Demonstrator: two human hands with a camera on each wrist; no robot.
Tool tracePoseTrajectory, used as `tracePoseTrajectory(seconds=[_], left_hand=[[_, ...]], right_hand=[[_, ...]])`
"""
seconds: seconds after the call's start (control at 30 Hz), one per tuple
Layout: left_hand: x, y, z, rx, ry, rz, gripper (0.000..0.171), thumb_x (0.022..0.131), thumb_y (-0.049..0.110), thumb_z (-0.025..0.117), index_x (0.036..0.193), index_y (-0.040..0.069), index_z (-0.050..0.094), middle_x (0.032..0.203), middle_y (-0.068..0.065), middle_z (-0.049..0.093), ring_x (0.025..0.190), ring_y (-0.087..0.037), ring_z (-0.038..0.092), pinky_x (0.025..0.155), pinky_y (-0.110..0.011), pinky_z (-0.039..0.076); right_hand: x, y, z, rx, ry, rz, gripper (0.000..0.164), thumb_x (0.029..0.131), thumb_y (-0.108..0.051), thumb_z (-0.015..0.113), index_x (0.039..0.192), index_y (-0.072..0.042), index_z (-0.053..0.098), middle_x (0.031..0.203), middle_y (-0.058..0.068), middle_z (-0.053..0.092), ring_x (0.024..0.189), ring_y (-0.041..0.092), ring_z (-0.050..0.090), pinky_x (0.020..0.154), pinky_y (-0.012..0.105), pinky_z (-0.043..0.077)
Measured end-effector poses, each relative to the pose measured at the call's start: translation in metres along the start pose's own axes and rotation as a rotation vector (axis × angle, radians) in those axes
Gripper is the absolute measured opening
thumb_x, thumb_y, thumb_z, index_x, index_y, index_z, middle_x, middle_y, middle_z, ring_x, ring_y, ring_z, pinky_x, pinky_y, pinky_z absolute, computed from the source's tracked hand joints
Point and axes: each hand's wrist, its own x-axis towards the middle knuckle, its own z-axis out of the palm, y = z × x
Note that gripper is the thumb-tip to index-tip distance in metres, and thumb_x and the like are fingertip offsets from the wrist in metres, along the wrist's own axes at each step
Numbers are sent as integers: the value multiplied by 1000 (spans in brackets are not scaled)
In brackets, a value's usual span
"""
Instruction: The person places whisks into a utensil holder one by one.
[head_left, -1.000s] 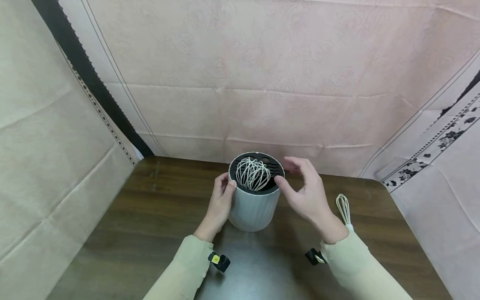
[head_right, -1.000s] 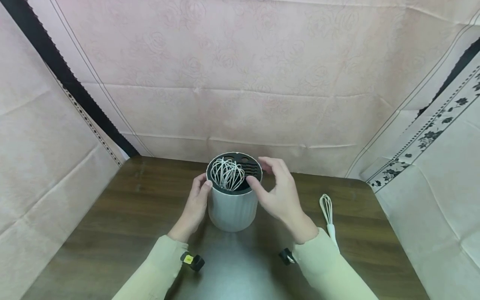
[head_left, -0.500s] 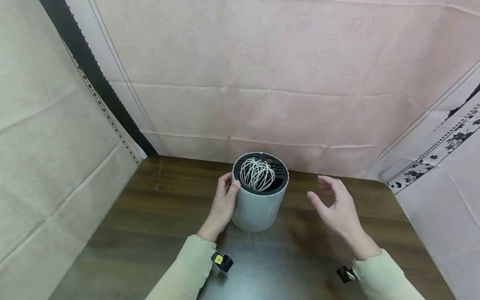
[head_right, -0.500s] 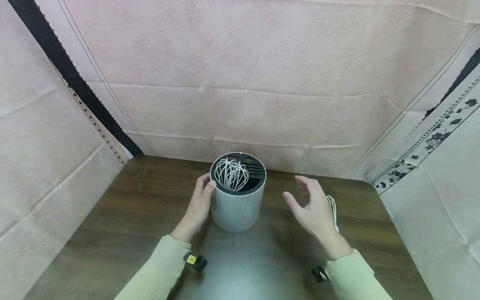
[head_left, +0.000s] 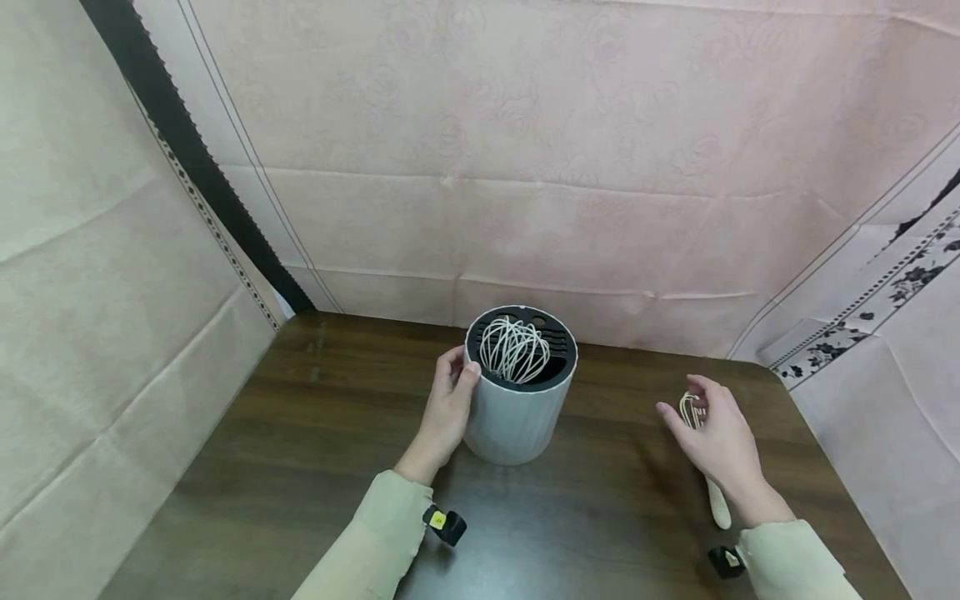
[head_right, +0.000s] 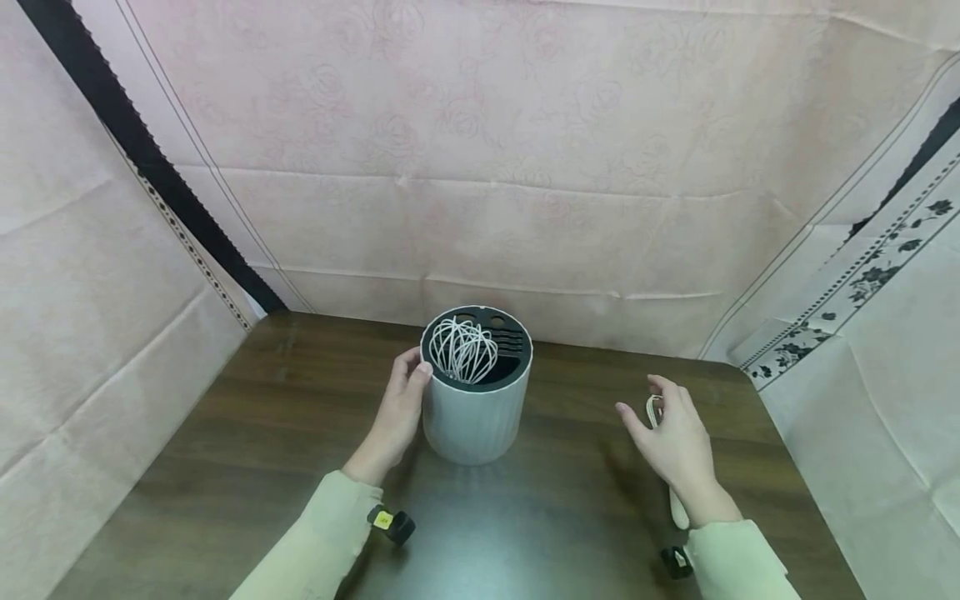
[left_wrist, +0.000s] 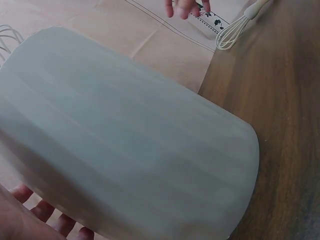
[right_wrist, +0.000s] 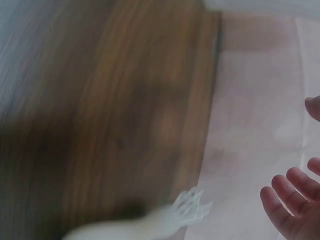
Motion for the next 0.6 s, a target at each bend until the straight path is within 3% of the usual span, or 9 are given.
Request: tracePoseTrajectory(seconds=[0.17, 0.33, 0.6], left_hand=[[-1, 1, 1, -2, 7, -11, 49, 104, 33, 41, 144, 8, 28, 147, -13, 32, 136, -28, 33, 110, -47, 29], [-2, 4, 1, 2, 6, -18, 49, 104, 33, 41, 145, 8, 28, 147, -13, 32, 136, -28, 33, 110, -48, 29], [-3, 5, 0, 9, -4, -13, 50, 104, 31, 39, 145, 7, 26, 147, -15, 31, 136, -29, 32, 110, -48, 30]], right_hand=[[-2, 18, -4, -112, -38, 11, 76, 88, -51, 63, 140, 0, 42, 124, 24, 49, 110, 42, 51, 74, 62, 42], [-6, 33, -3, -159, -99, 49, 79, 88, -53, 62, 140, 1, 39, 127, 29, 46, 108, 49, 49, 69, 63, 42], [-12, 50, 3, -106, -192, 143, 77, 91, -40, 63, 137, 13, 33, 118, 33, 52, 101, 47, 55, 74, 58, 45]])
